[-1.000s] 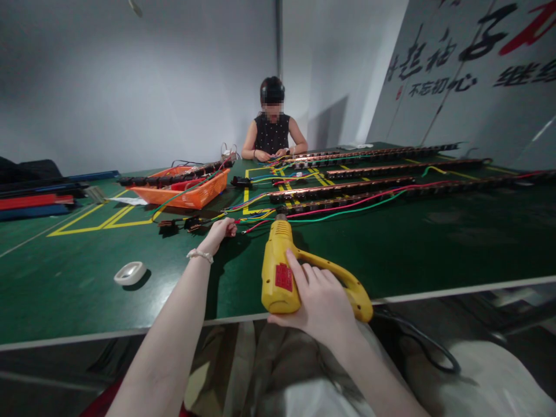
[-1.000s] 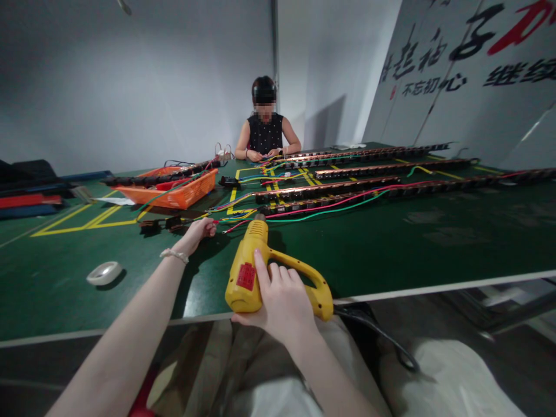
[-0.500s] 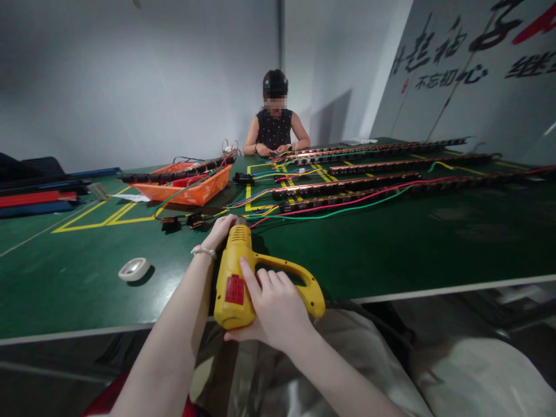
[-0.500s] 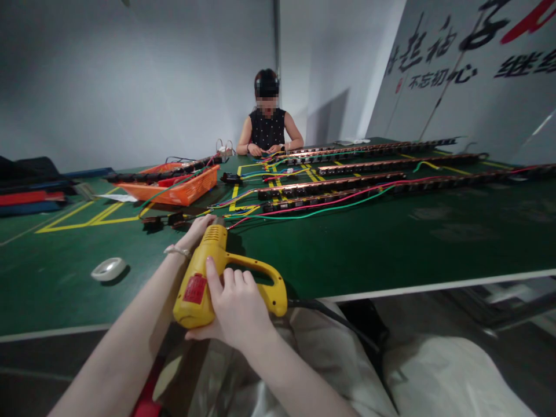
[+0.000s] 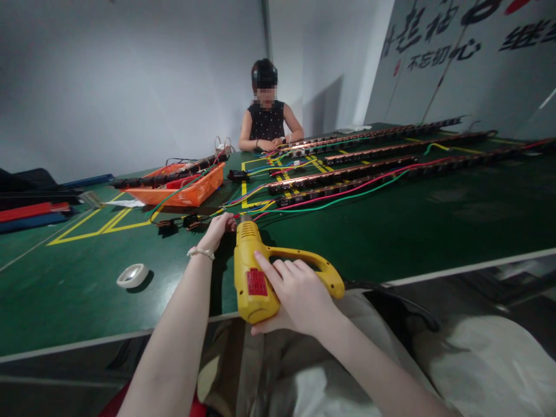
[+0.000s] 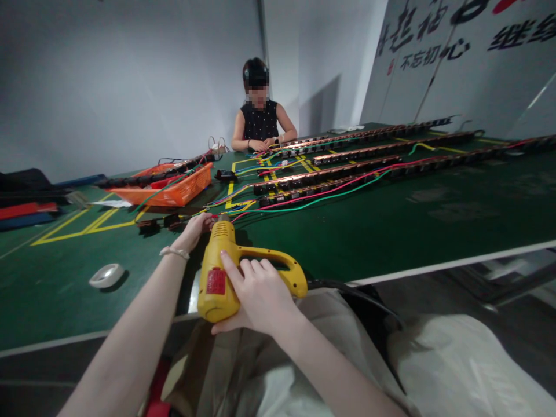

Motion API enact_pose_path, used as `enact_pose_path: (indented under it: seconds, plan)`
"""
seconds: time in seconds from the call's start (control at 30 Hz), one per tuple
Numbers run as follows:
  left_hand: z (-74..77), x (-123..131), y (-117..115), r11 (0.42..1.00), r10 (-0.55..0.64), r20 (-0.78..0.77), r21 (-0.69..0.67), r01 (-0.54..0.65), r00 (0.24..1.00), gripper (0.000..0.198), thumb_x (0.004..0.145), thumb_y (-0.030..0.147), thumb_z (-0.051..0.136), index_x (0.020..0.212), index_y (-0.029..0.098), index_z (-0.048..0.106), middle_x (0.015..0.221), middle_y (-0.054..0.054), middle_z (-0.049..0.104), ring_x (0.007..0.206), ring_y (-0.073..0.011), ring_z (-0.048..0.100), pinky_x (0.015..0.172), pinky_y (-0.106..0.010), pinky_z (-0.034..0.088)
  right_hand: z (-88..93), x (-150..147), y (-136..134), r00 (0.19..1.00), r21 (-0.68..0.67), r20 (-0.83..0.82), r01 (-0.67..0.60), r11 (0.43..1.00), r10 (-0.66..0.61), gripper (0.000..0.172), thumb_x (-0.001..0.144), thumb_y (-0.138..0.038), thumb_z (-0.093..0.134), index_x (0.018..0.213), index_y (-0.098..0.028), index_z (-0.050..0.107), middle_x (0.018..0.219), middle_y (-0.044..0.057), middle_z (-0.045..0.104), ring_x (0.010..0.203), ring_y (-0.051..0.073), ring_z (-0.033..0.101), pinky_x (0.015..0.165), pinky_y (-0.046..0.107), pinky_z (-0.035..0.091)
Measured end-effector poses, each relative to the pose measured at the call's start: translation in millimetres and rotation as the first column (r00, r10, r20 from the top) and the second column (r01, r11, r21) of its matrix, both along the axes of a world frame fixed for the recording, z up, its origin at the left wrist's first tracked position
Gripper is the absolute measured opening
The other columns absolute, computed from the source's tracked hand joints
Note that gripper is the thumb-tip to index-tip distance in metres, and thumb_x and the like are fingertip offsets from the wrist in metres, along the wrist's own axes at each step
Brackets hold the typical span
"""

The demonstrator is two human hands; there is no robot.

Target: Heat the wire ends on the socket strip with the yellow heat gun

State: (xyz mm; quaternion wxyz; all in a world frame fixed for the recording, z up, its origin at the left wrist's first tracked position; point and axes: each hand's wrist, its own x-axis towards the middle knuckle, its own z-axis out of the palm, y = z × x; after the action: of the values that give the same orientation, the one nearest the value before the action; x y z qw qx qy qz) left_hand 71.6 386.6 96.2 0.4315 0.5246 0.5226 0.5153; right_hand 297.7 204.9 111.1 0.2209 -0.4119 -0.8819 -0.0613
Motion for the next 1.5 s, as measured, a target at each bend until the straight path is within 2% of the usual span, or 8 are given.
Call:
enact_pose_path:
  seconds: [0.1, 0.37, 0.53, 0.8, 1.07, 1.23, 1.5]
  plan:
    - [0.8, -1.0, -0.6, 0.998, -0.059, 0.037, -0.021, 0.06, 0.998, 0.031, 0.067, 0.035, 0.056, 0.048, 0.021, 0.036, 0.047, 0.003, 0.044, 0.046, -0.0094, 0.043, 0.049, -0.024, 0.035, 1.7, 15.7, 3.1, 1.0, 0.006, 0.013, 0.008, 1.0, -0.008, 0.112, 0.064, -0.085, 0.04, 0.143, -0.008, 0.028, 0.09, 0.009, 0.06, 0.08, 0.024, 0.056, 0.076, 0.039, 0.039]
    - [-0.8, -4.0, 0.7, 0.998, -0.053, 0.04, -0.031, 0.054, 0.998, 0.031, 0.068, 0.036, 0.056, 0.05, 0.02, 0.037, 0.05, 0.002, 0.047, 0.048, -0.0091, 0.045, 0.053, -0.024, 0.038, -0.5, 60.7, 10.4, 0.999, 0.086, -0.004, 0.053, 0.995, -0.053, 0.117, 0.058, -0.088, 0.044, 0.142, -0.008, 0.03, 0.093, 0.01, 0.064, 0.081, 0.024, 0.059, 0.076, 0.038, 0.041]
    - [-1.7, -4.7, 1.3, 0.997, -0.06, 0.062, -0.038, 0.062, 0.996, 0.031, 0.068, 0.035, 0.057, 0.049, 0.02, 0.039, 0.05, 0.003, 0.047, 0.049, -0.0091, 0.045, 0.053, -0.023, 0.038, -2.4, 91.5, 11.9, 0.992, 0.111, 0.019, 0.118, 0.987, -0.121, 0.121, 0.053, -0.084, 0.055, 0.143, -0.009, 0.027, 0.101, 0.012, 0.066, 0.089, 0.027, 0.061, 0.081, 0.039, 0.043]
    - [-1.4, -3.1, 0.7, 0.998, -0.058, 0.062, -0.031, 0.06, 0.996, 0.03, 0.069, 0.034, 0.057, 0.049, 0.02, 0.038, 0.049, 0.003, 0.046, 0.048, -0.0096, 0.044, 0.052, -0.025, 0.036, -2.1, 124.4, 7.9, 0.973, 0.197, 0.048, 0.212, 0.957, -0.225, 0.114, 0.058, -0.08, 0.057, 0.141, -0.008, 0.03, 0.093, 0.01, 0.067, 0.078, 0.025, 0.061, 0.073, 0.037, 0.044]
    - [2.7, 1.2, -3.5, 0.998, -0.057, 0.033, -0.01, 0.058, 0.998, 0.03, 0.069, 0.034, 0.054, 0.049, 0.02, 0.037, 0.049, 0.002, 0.046, 0.048, -0.0098, 0.044, 0.053, -0.024, 0.036, -2.9, 110.7, 5.0, 0.96, 0.246, 0.041, 0.259, 0.934, -0.277, 0.114, 0.059, -0.085, 0.049, 0.14, -0.006, 0.031, 0.089, 0.009, 0.066, 0.075, 0.024, 0.061, 0.071, 0.035, 0.042]
    - [2.2, 1.4, -3.1, 0.998, -0.06, 0.008, 0.003, 0.06, 0.998, 0.03, 0.07, 0.035, 0.053, 0.05, 0.02, 0.036, 0.049, 0.003, 0.047, 0.048, -0.0096, 0.044, 0.053, -0.024, 0.036, -6.1, 88.8, 0.2, 0.965, 0.252, 0.001, 0.255, 0.933, -0.264, 0.114, 0.061, -0.086, 0.045, 0.141, -0.006, 0.032, 0.092, 0.011, 0.065, 0.078, 0.024, 0.061, 0.074, 0.035, 0.04]
    - [2.1, 1.7, -2.7, 0.999, -0.049, -0.002, -0.005, 0.049, 0.999, 0.03, 0.07, 0.035, 0.052, 0.049, 0.02, 0.036, 0.049, 0.002, 0.047, 0.048, -0.0096, 0.045, 0.054, -0.024, 0.037, -8.4, 42.8, -12.0, 0.976, 0.243, -0.035, 0.215, 0.946, -0.213, 0.112, 0.062, -0.087, 0.039, 0.138, -0.004, 0.037, 0.084, 0.01, 0.061, 0.073, 0.023, 0.055, 0.071, 0.035, 0.037]
